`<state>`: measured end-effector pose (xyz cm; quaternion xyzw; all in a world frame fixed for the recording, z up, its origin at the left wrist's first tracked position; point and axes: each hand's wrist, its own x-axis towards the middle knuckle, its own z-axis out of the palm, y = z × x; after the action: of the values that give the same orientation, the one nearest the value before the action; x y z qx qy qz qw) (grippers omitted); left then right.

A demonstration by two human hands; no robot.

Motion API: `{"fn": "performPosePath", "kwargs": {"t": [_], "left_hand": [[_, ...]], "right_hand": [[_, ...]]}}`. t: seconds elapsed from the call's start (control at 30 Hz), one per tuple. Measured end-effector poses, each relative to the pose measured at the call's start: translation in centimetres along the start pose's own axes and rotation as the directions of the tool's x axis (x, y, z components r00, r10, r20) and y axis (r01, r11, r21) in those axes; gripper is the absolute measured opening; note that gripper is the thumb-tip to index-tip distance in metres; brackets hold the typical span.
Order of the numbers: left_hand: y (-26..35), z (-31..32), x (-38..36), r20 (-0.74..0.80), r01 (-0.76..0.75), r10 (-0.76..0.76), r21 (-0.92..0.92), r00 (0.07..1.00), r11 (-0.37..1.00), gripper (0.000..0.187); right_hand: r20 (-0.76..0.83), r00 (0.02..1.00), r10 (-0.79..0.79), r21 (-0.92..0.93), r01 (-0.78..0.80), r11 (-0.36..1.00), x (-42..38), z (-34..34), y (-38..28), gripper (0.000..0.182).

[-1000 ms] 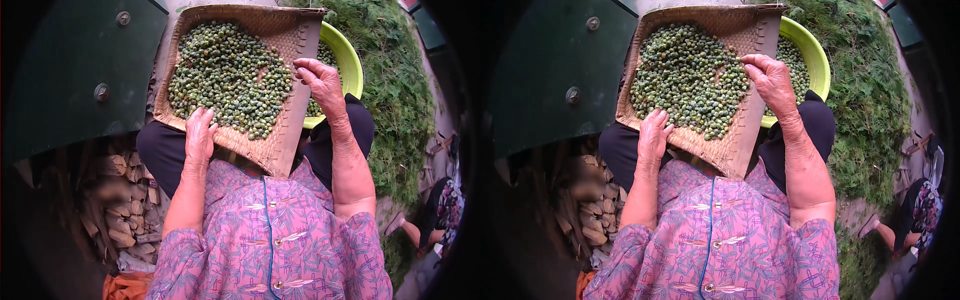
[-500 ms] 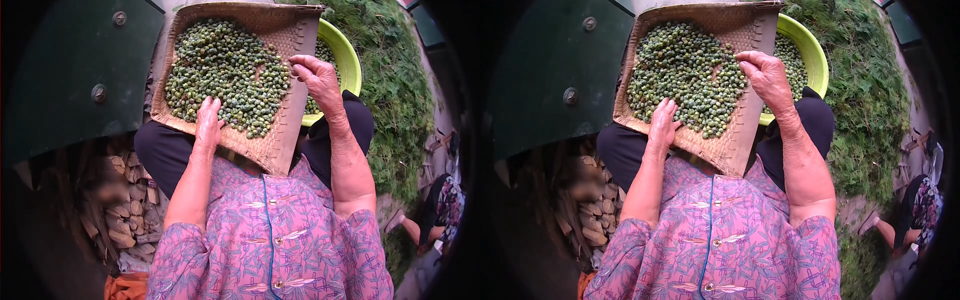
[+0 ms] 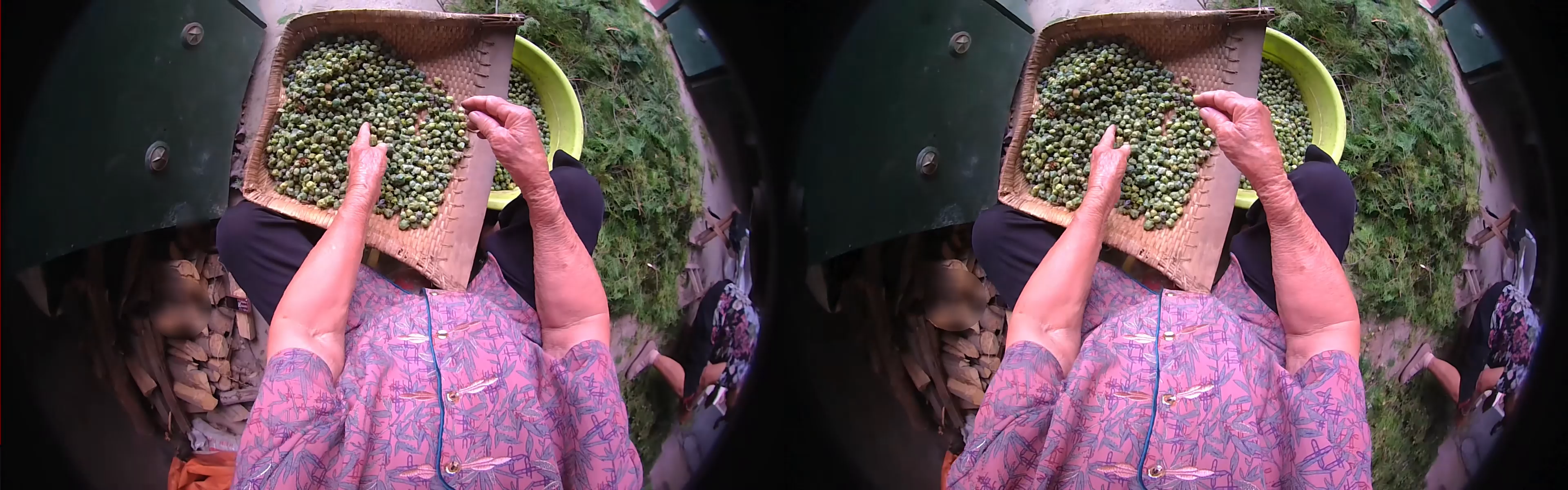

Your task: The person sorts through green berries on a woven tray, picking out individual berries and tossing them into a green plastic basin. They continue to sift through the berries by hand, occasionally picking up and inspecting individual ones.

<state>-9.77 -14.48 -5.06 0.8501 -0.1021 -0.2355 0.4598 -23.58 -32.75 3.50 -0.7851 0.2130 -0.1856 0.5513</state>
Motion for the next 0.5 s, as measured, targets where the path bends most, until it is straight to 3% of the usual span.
{"fn": "performPosePath", "kwargs": {"t": [0.13, 0.23, 0.4, 0.5], "left_hand": [[-0.9, 1.5, 0.1, 0.059, -0.297, 0.291, 0.223, 0.955, 0.928, 0.055], [-0.7, 2.0, -1.8, 0.150, -0.524, 0.512, 0.416, 0.846, 0.743, 0.047], [0.2, 0.1, -6.5, 0.346, -0.625, 0.521, 0.438, 0.780, 0.646, 0.048], [-0.2, -0.7, -8.8, 0.402, -0.609, 0.461, 0.449, 0.791, 0.654, 0.048]], "right_hand": [[-0.033, 0.999, 0.014, 0.034, -0.013, 0.999, 0.0, 0.3, 0.0, 0.019], [-0.026, 0.999, 0.025, 0.050, -0.024, 0.998, 0.0, 0.1, 0.1, 0.019], [0.023, 1.000, -0.019, -0.117, 0.022, 0.993, 1.0, -0.2, -0.5, 0.019], [0.106, 0.967, -0.230, -0.218, 0.248, 0.944, 3.0, 0.0, -2.2, 0.018]]}}
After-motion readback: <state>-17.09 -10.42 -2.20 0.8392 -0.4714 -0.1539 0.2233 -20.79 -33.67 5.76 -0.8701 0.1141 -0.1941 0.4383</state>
